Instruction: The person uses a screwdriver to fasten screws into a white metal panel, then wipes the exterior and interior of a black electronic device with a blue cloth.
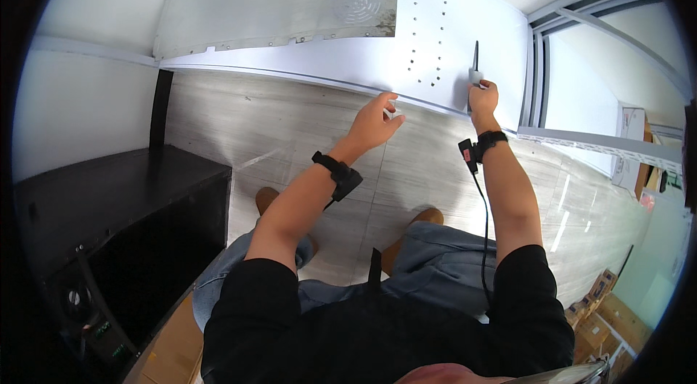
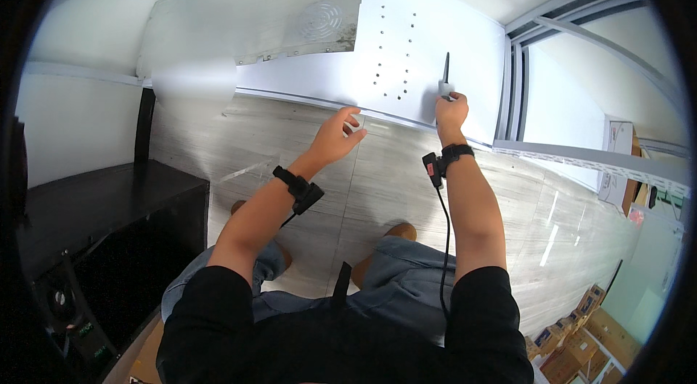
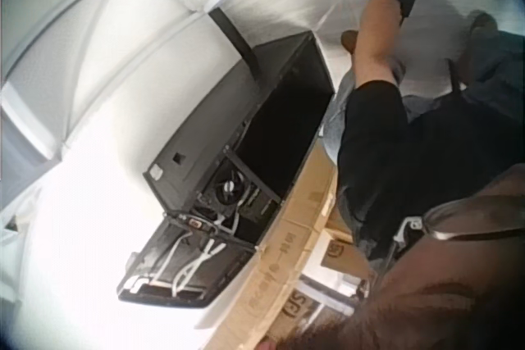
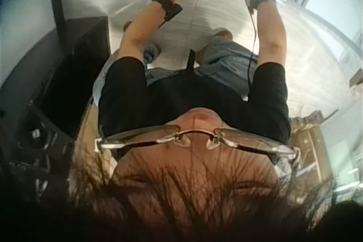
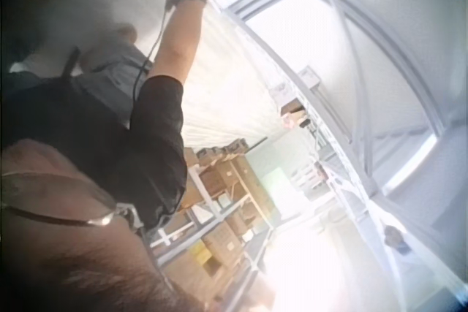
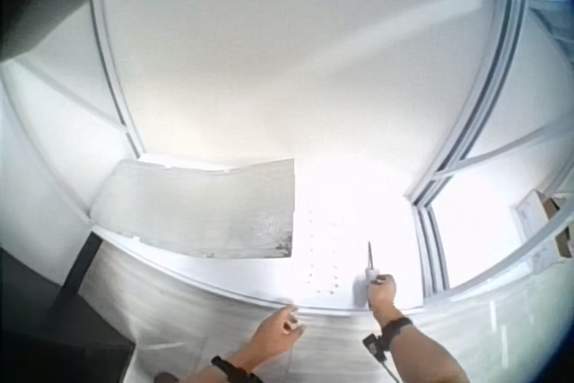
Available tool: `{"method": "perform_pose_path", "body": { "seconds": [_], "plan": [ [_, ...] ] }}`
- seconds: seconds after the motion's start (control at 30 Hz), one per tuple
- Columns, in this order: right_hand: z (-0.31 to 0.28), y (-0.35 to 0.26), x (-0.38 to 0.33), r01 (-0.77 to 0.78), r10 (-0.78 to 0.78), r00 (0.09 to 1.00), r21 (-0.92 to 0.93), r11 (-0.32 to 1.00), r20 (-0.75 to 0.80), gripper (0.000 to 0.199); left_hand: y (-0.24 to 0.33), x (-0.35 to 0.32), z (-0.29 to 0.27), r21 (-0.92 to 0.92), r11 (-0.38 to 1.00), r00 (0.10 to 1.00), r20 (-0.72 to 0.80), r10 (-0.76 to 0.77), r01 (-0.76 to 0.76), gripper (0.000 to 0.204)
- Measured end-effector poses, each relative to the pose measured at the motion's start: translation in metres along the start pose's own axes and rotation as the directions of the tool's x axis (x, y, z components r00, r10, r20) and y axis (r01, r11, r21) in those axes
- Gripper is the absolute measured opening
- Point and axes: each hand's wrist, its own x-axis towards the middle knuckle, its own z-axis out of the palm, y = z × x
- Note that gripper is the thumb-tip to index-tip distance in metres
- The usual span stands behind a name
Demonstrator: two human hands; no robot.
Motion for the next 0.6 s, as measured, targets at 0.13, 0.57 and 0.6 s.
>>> {"method": "perform_pose_path", "body": {
  "seconds": [0.13, 0.57, 0.6],
  "plan": [
    [0.011, 0.017, 0.009, 0.02, -0.028, 0.998, -0.126, 0.992, -0.063, 0.046, -0.003, -0.004, 0.002, -0.087, 0.995, 0.999, -0.011, -0.048, 0.047, 0.037],
    [0.007, 0.023, 0.015, 0.098, -0.082, 0.995, -0.335, 0.937, 0.06, 0.056, 0.077, 0.023, -0.029, -0.043, 0.997, 0.998, 0.041, -0.057, 0.059, 0.029],
    [-0.006, 0.037, 0.04, 0.082, -0.077, 0.997, -0.324, 0.943, 0.028, 0.05, 0.088, 0.03, -0.021, -0.057, 0.998, 0.999, 0.035, 0.005, -0.003, 0.028]
  ]
}}
